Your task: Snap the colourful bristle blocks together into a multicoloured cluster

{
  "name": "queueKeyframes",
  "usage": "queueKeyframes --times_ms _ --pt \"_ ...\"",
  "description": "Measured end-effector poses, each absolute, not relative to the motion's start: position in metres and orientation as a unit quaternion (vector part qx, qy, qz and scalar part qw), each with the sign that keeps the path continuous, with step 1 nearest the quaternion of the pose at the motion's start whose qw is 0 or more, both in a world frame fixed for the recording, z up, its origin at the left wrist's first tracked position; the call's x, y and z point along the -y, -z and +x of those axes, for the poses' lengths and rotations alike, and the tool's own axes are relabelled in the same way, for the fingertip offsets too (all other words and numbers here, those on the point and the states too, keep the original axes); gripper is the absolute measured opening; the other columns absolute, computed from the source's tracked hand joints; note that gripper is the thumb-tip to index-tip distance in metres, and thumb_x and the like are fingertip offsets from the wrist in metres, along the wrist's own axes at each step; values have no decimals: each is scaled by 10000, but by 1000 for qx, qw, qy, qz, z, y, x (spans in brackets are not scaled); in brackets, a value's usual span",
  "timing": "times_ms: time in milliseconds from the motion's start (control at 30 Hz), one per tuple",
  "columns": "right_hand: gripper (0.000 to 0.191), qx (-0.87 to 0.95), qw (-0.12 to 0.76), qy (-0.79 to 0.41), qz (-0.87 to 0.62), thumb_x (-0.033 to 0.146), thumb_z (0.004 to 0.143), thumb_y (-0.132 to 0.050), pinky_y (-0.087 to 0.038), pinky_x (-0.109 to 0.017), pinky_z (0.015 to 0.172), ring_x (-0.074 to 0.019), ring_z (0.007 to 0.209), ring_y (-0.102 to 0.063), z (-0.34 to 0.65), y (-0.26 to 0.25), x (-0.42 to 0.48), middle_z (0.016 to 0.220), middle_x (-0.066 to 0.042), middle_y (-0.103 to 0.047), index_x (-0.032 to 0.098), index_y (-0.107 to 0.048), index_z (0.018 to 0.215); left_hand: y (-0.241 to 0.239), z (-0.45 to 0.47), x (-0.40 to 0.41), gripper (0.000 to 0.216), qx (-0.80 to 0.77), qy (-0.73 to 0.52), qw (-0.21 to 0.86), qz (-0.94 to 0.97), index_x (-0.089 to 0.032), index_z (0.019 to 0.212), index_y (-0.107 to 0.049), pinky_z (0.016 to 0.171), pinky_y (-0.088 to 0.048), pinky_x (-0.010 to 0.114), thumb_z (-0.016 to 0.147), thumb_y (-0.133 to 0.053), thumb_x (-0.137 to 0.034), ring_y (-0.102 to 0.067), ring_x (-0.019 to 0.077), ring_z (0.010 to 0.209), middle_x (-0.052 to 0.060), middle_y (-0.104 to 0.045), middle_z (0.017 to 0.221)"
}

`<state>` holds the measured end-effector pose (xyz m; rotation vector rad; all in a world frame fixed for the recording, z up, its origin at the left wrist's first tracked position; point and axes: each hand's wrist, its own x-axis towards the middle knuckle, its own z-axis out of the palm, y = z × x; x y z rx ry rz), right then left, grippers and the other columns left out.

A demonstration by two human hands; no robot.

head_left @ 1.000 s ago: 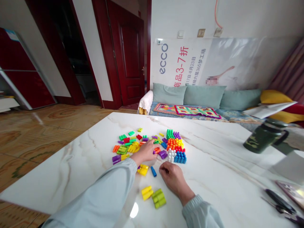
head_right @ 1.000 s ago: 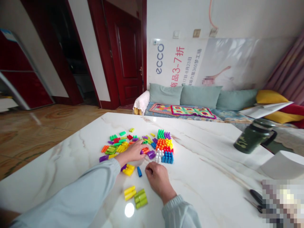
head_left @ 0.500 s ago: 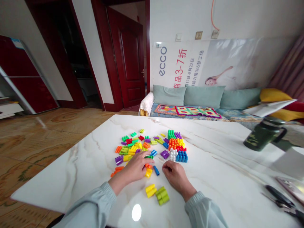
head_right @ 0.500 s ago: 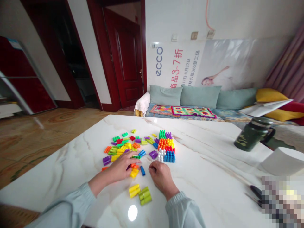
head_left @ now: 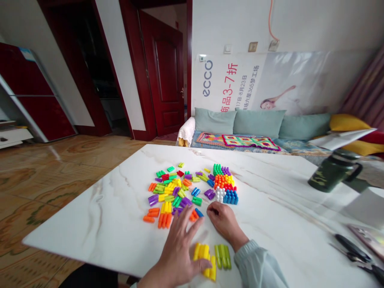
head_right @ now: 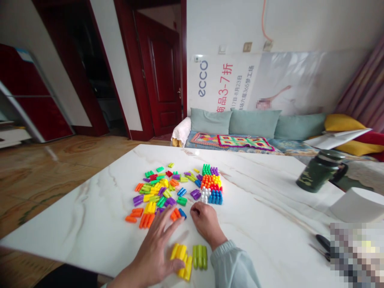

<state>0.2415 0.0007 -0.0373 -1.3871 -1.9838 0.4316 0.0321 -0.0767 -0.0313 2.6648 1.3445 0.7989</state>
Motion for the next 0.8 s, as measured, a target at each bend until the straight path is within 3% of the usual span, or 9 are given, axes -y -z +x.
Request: queueKeyframes --times_ms 100,233,367,433,533,800 --pt "212 757 341 -172 -531 178 787 -489 -430 -246 654 -162 681 -631 242 39 -1 756 -40 -710 188 -699 759 26 48 89 903 -375 -241 72 892 -356 1449 -422 1087 -328 671 666 -696 -711 -304 439 1417 122 -262 1596" --pt "220 754 345 -178 -529 220 807 -486 -443 -258 662 -175 691 -639 243 39 -1 761 -44 -711 193 -697 753 28 64 88 576 -387 -222 129 885 -342 1304 -570 1130 -310 628 771 -716 -507 -330 383 1413 105 -371 1541" --pt "230 758 340 -179 -527 245 819 -486 -452 -263 663 -178 688 -641 244 40 -2 766 -48 -713 194 -705 770 35 66 69 232 -404 -240 152 869 -267 1093 -660 1104 -420 453 904 -544 -197 -507 247 1266 77 -589 1277" --pt "227 759 336 -180 -527 239 818 -489 -450 -262 658 -176 677 -637 244 40 -3 753 -46 -709 191 -706 776 37 63 57 289 -400 -262 156 864 -243 1006 -673 1007 -505 368 909 -453 -83 -572 198 1152 66 -626 1167" --pt "220 760 336 -181 -526 216 809 -490 -443 -259 652 -171 671 -632 244 42 -4 749 -43 -706 187 -706 778 36 55 39 304 -374 -321 131 860 -222 953 -684 943 -538 368 917 -425 -67 -590 200 1088 71 -645 1079" --pt "218 758 332 -178 -532 187 795 -493 -438 -250 650 -163 680 -622 242 35 -1 762 -42 -712 185 -709 773 23 34 2 436 -387 -407 40 826 -212 1119 -670 1079 -459 454 919 -325 -37 -493 227 1274 106 -588 1252"
